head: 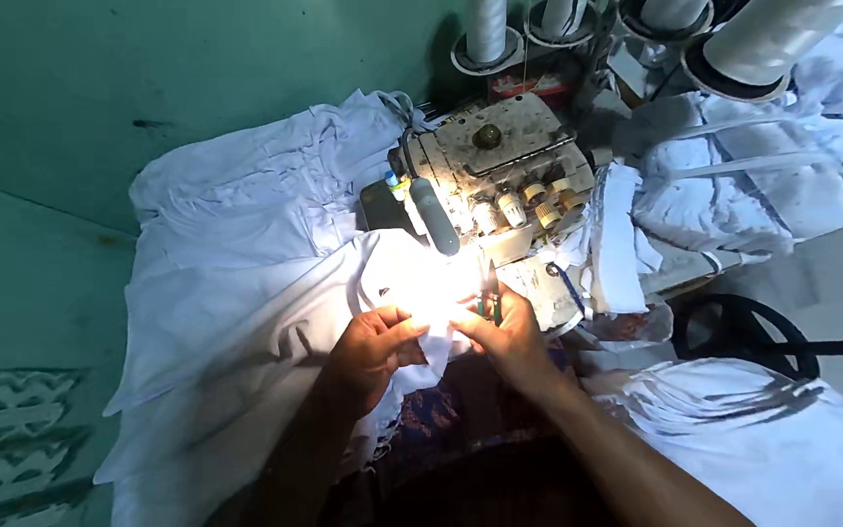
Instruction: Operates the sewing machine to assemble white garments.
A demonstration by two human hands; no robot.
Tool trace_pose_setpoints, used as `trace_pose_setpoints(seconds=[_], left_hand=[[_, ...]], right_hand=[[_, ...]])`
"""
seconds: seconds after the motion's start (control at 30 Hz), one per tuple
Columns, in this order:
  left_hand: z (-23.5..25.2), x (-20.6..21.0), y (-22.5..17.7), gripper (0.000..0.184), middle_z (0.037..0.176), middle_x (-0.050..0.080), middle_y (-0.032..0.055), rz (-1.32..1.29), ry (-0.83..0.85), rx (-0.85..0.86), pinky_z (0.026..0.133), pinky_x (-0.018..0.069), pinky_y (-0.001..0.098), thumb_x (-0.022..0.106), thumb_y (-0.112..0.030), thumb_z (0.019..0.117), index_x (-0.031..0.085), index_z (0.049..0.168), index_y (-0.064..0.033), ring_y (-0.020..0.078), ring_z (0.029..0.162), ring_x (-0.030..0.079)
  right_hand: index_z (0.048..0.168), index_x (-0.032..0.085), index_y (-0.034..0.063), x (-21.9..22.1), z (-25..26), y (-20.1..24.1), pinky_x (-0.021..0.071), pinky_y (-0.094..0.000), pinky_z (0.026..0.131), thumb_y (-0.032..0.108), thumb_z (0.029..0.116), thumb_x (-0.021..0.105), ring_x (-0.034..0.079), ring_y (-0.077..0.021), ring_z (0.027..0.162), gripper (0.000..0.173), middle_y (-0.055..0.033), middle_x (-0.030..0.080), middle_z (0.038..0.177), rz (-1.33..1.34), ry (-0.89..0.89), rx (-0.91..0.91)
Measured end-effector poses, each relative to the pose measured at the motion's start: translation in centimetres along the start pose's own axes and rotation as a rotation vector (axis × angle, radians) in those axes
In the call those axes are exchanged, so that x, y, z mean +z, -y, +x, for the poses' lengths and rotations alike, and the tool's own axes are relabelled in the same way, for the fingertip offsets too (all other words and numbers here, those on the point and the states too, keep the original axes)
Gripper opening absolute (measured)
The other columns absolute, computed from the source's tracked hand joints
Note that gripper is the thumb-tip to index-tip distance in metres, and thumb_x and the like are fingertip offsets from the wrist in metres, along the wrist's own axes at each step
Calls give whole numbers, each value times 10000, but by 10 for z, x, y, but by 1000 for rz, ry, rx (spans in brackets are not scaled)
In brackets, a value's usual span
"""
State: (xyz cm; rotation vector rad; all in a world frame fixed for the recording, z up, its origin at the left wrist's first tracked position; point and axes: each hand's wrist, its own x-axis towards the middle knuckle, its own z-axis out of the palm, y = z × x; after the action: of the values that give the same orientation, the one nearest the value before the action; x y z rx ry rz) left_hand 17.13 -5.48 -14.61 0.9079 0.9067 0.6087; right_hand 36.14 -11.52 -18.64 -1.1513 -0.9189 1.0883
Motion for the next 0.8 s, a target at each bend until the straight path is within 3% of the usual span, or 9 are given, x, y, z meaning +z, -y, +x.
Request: trace_pose_setpoints(seconds=[0.17,0.3,0.37,0.47,0.57,0.8], left_hand=[[-5,7,17,91,737,709,67,136,-42,26,635,628,320,697,29,897,644,850,-29,152,616,698],[4,9,27,112,777,694,44,243,-1,13,603,601,279,759,-79,902,659,915,-29,116,618,666],[9,8,30,126,772,691,37,221,21,-15,590,562,246,786,-103,886,680,887,-34,90,610,633],[12,8,33,148,683,661,33,134,26,-7,583,556,249,772,-49,869,648,788,-47,87,567,613],[11,12,34,132,688,681,48,101,12,4,585,577,257,775,-19,860,666,788,-37,101,570,643],[4,11,49,142,725,694,76,-21,-31,36,607,616,313,748,-14,883,630,810,-42,148,578,678]], right_hand=[[1058,656,18,-6,-16,-1,532,-211,482,125,860,731,622,-57,569,238,3,695,813,-150,35,14],[1038,681,50,-17,-22,-4,498,-188,504,111,884,684,578,-29,577,165,32,648,763,-192,85,6],[1062,686,40,-22,-23,-2,493,-184,532,98,905,649,582,-25,603,171,31,658,775,-176,126,25],[1090,653,31,-26,-18,1,521,-224,442,135,934,672,596,-68,510,189,-1,676,770,-135,141,119],[1109,640,23,-25,-10,0,513,-238,428,143,887,737,590,-87,501,270,-18,687,798,-119,76,143],[1054,636,16,-24,-14,-5,515,-242,406,59,907,657,583,-100,466,155,-26,664,745,-62,12,140]])
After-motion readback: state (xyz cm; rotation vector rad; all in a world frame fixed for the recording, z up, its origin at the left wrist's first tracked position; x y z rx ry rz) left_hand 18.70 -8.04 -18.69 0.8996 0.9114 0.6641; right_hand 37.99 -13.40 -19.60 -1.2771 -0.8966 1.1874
